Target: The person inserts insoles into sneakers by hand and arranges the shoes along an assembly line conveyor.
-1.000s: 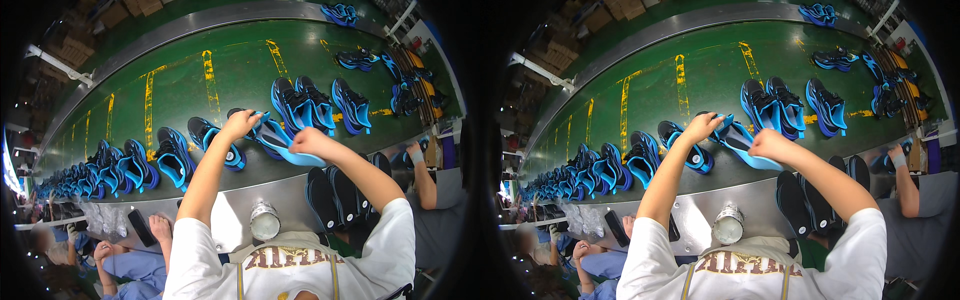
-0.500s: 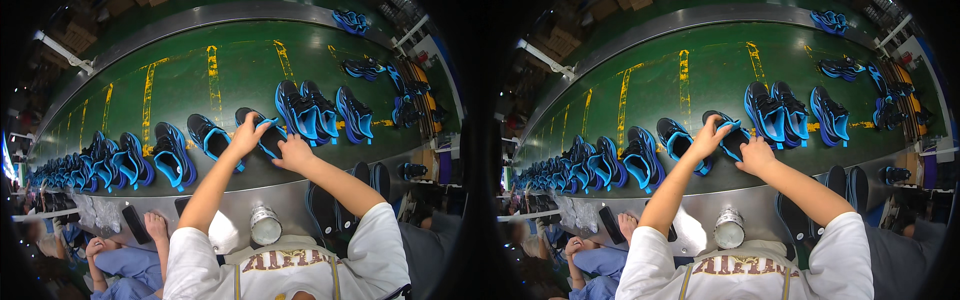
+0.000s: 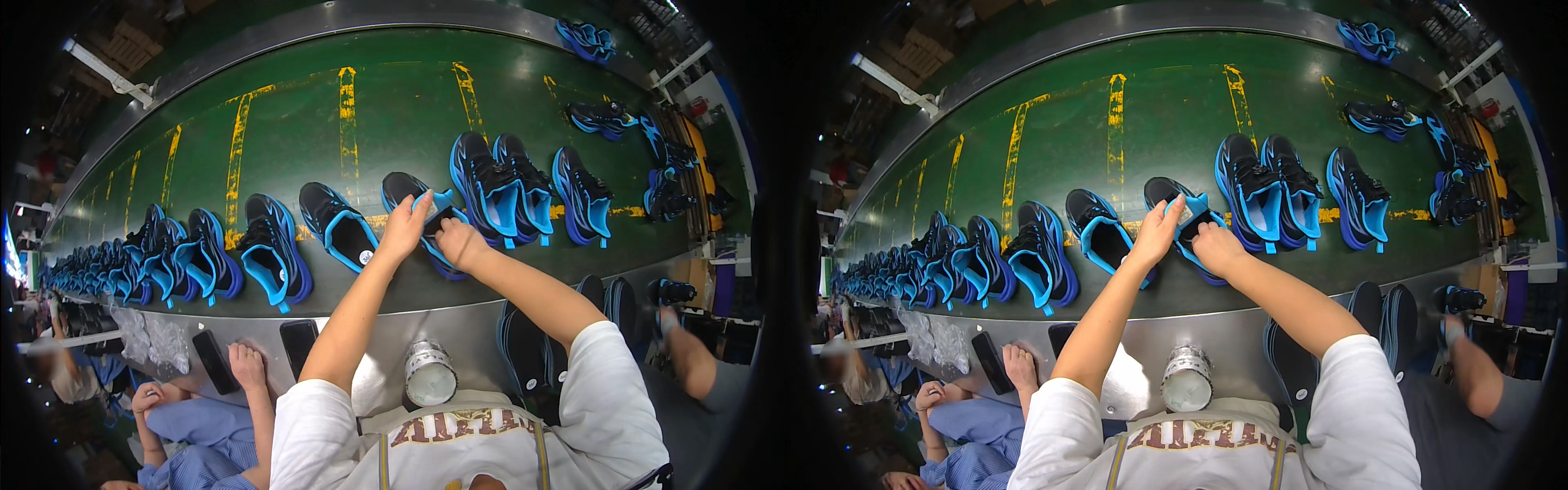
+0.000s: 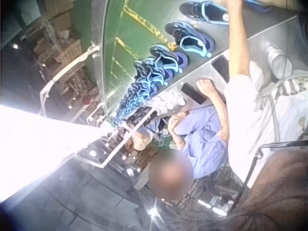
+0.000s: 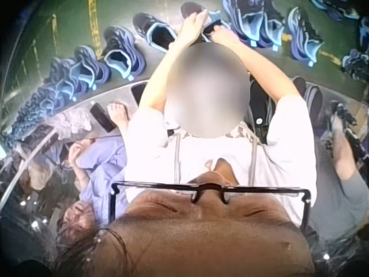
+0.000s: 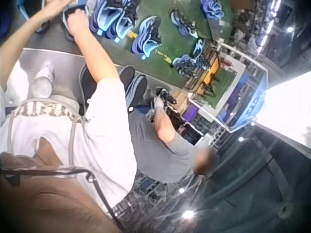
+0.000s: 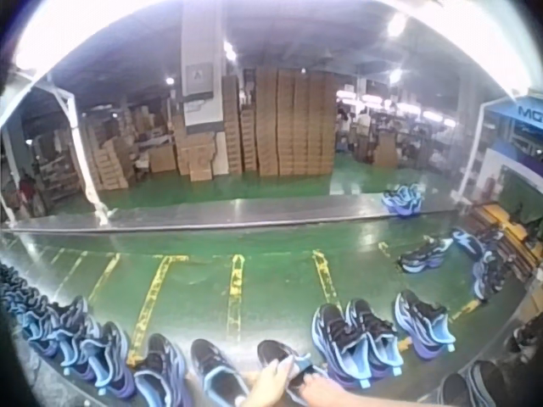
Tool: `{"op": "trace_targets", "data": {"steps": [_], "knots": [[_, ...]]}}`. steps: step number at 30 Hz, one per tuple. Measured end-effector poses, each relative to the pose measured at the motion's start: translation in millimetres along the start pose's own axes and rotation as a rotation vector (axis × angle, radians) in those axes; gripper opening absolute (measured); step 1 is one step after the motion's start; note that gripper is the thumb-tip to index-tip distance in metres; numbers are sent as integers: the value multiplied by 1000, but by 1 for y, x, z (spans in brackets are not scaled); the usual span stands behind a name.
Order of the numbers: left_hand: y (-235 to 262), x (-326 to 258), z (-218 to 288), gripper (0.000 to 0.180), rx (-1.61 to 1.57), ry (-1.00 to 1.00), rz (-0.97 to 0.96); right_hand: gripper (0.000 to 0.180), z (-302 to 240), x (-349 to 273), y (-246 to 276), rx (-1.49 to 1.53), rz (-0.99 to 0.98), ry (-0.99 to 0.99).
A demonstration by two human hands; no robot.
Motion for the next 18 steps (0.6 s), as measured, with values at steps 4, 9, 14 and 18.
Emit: {"op": "trace_targets", "data": {"steps": [4,9,14,18], "knots": [[2,0,-7,50,96,-9,27,19,-1,5,-9,-42,-259,7],[3,0,-8,57,121,20,3,29,-3,4,-42,-253,-691,68],[4,3,-14,59,31,41,5,27,-9,-1,-47,-410,-642,256],[16,3,-19,55,52,135,69,20,-16,11,-42,-368,-511,326]]}}
Point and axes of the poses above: each hand's wrist, its own x-axis towards the middle knuckle, its own y-axis out of the back of the hand, z = x × y, the point moved 9 cm from there along x, towards the middle knuckle, and after that the axes turned 8 degrees about -x, right-handed, at the moved point
